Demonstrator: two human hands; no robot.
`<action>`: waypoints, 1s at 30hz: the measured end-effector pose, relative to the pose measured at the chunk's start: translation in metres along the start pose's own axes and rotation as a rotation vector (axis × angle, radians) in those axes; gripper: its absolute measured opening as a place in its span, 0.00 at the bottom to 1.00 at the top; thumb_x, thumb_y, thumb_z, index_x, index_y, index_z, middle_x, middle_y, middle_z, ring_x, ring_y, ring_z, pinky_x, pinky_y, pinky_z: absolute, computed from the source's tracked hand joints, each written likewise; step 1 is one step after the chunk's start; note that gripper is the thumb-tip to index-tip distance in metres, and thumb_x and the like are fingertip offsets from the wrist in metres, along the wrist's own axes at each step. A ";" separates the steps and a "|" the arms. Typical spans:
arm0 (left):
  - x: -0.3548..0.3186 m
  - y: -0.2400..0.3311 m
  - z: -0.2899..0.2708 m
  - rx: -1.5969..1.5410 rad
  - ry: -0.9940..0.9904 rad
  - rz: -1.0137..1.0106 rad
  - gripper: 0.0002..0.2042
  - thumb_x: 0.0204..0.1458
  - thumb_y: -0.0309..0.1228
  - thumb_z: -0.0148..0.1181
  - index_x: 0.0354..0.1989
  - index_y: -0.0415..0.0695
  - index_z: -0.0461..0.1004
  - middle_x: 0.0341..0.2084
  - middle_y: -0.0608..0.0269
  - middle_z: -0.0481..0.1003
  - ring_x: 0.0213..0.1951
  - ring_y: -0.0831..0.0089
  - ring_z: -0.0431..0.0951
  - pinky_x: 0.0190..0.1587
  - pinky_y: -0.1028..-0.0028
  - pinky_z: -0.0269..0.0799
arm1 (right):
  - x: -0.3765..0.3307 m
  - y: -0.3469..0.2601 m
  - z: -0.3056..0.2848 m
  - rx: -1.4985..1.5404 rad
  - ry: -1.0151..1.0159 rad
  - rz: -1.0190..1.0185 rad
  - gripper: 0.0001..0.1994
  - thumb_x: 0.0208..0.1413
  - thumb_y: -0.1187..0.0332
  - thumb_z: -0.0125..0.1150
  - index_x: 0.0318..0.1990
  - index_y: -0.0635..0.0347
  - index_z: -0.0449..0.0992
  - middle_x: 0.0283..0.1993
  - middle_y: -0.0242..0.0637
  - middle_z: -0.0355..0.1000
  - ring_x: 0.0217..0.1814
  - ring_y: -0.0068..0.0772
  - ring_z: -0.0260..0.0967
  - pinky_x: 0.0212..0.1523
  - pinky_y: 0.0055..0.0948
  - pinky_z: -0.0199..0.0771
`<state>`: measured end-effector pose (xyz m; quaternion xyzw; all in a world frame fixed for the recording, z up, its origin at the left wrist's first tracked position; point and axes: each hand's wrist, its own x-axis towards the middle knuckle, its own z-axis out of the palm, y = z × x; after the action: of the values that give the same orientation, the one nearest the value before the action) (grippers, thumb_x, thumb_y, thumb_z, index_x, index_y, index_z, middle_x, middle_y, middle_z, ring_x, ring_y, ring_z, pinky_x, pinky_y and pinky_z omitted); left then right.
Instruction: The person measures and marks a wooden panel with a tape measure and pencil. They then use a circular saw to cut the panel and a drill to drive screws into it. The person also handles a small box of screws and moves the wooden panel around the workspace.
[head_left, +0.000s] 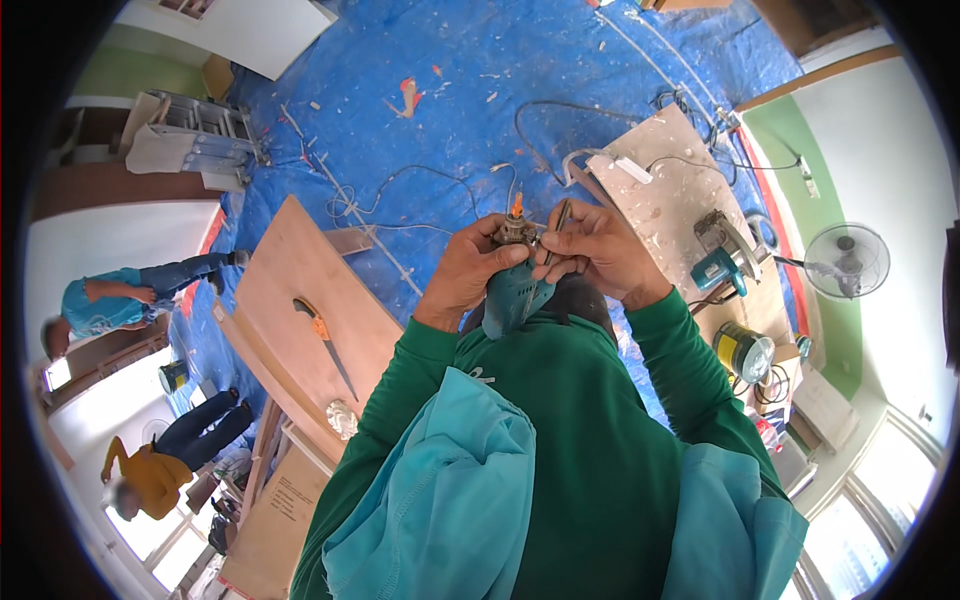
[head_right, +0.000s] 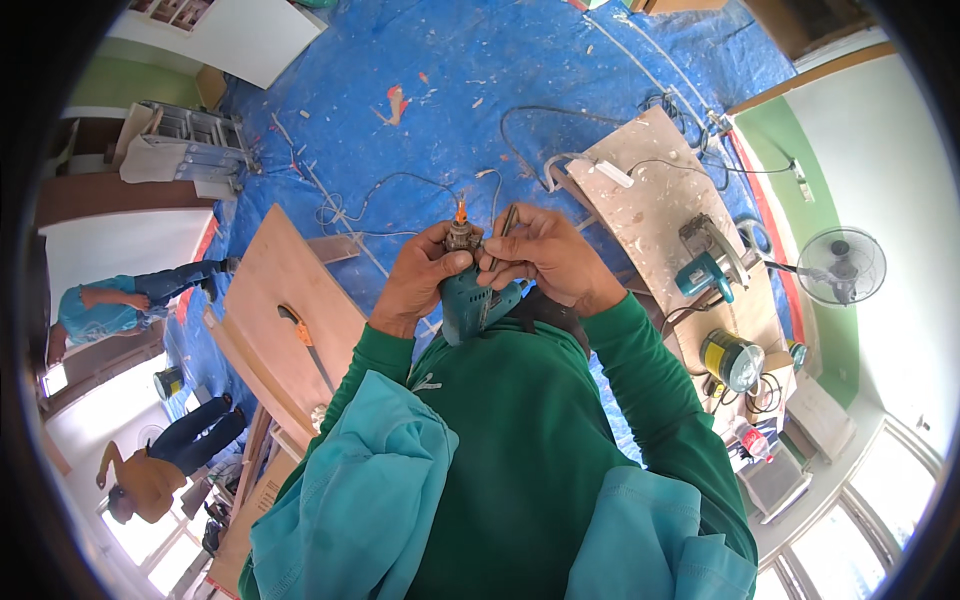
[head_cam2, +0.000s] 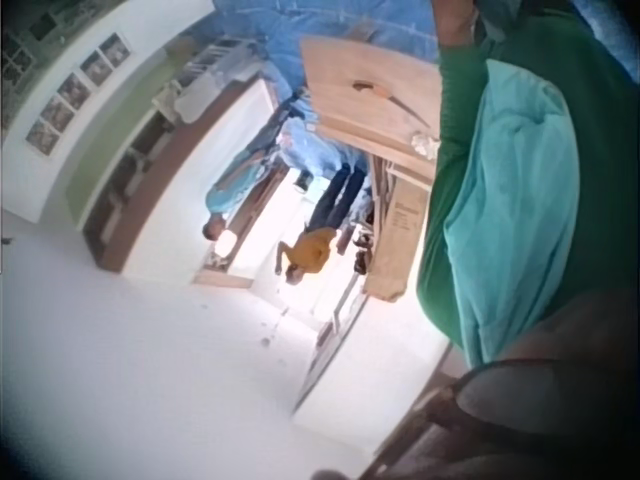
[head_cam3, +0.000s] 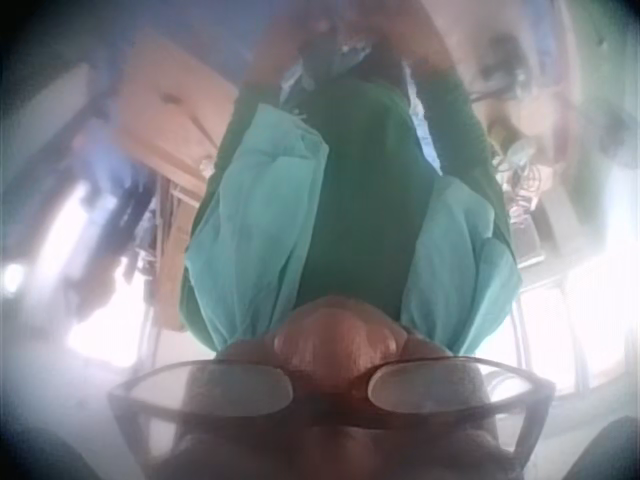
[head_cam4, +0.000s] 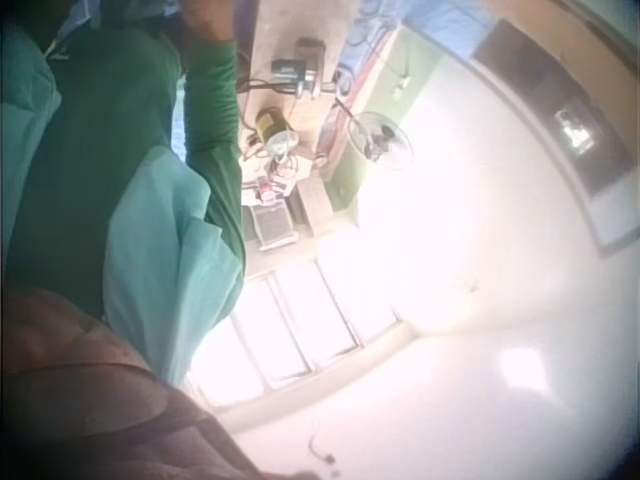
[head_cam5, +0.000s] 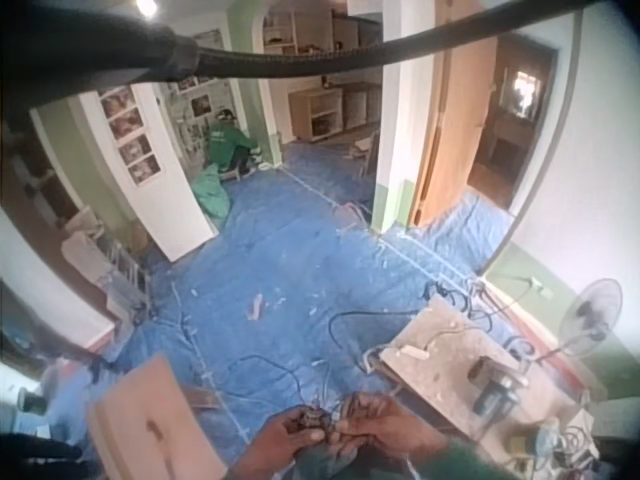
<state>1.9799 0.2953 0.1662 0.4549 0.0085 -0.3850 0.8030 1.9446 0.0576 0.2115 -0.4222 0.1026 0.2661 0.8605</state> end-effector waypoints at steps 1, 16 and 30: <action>-0.001 0.001 0.002 0.000 0.003 0.003 0.24 0.57 0.27 0.74 0.61 0.35 0.75 0.51 0.58 0.82 0.52 0.70 0.82 0.59 0.67 0.79 | 0.000 0.001 0.000 0.031 -0.001 0.009 0.07 0.68 0.71 0.65 0.44 0.64 0.72 0.41 0.48 0.82 0.41 0.40 0.86 0.39 0.28 0.90; 0.011 0.000 0.014 0.111 -0.031 -0.017 0.27 0.61 0.29 0.71 0.68 0.35 0.72 0.54 0.59 0.81 0.55 0.72 0.80 0.63 0.69 0.75 | 0.007 0.015 -0.031 0.373 0.034 0.132 0.06 0.72 0.72 0.56 0.46 0.68 0.71 0.42 0.51 0.81 0.42 0.46 0.87 0.39 0.30 0.92; 0.056 -0.040 0.017 0.184 -0.141 -0.143 0.23 0.63 0.34 0.69 0.64 0.37 0.75 0.47 0.65 0.81 0.48 0.76 0.80 0.54 0.71 0.78 | -0.004 0.004 -0.068 -0.966 0.035 -0.205 0.08 0.62 0.75 0.66 0.40 0.54 0.70 0.42 0.44 0.79 0.41 0.38 0.80 0.36 0.34 0.83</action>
<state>1.9886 0.2368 0.1269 0.4968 -0.0510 -0.4716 0.7268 1.9423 0.0050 0.1688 -0.7852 -0.0601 0.1901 0.5863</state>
